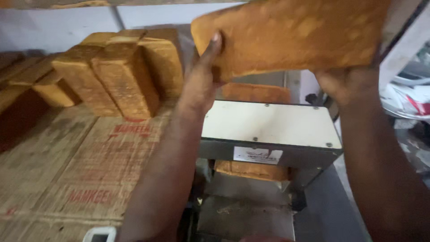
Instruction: The person slices loaves of bread using a mechanical bread slicer and stacks the sliced loaves on a table.
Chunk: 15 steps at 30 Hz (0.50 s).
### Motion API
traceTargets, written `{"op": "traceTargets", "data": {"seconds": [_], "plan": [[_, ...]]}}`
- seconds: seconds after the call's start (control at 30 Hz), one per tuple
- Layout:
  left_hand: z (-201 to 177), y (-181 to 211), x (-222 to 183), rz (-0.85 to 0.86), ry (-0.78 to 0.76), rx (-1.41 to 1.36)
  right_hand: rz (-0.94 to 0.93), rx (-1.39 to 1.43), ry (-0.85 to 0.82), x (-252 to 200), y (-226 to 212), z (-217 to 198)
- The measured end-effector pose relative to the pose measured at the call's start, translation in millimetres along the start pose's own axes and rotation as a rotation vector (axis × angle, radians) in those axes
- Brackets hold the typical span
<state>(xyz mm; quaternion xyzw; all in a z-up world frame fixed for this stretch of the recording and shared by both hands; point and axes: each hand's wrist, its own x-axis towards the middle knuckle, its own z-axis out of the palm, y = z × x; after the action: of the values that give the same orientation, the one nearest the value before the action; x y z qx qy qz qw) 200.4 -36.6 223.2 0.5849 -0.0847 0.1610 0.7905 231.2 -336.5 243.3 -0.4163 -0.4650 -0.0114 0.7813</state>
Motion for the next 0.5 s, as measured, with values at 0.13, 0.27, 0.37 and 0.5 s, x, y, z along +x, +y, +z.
{"op": "traceTargets", "data": {"seconds": [0.13, 0.27, 0.37, 0.5], "plan": [[7, -50, 25, 0.009, 0.148, -0.155, 0.621, -1.054, 0.395, -5, -17, -27], [12, -83, 51, 0.18, 0.128, 0.059, 0.538, 0.297, 0.392, -10, 15, -55], [10, -96, 74, -0.037, 0.069, -0.012, 0.659, -0.156, 0.963, -4, 58, -85], [-8, -136, 117, -0.273, 0.223, 0.209, 0.63, -0.027, 0.596, 10, 117, -143]]}}
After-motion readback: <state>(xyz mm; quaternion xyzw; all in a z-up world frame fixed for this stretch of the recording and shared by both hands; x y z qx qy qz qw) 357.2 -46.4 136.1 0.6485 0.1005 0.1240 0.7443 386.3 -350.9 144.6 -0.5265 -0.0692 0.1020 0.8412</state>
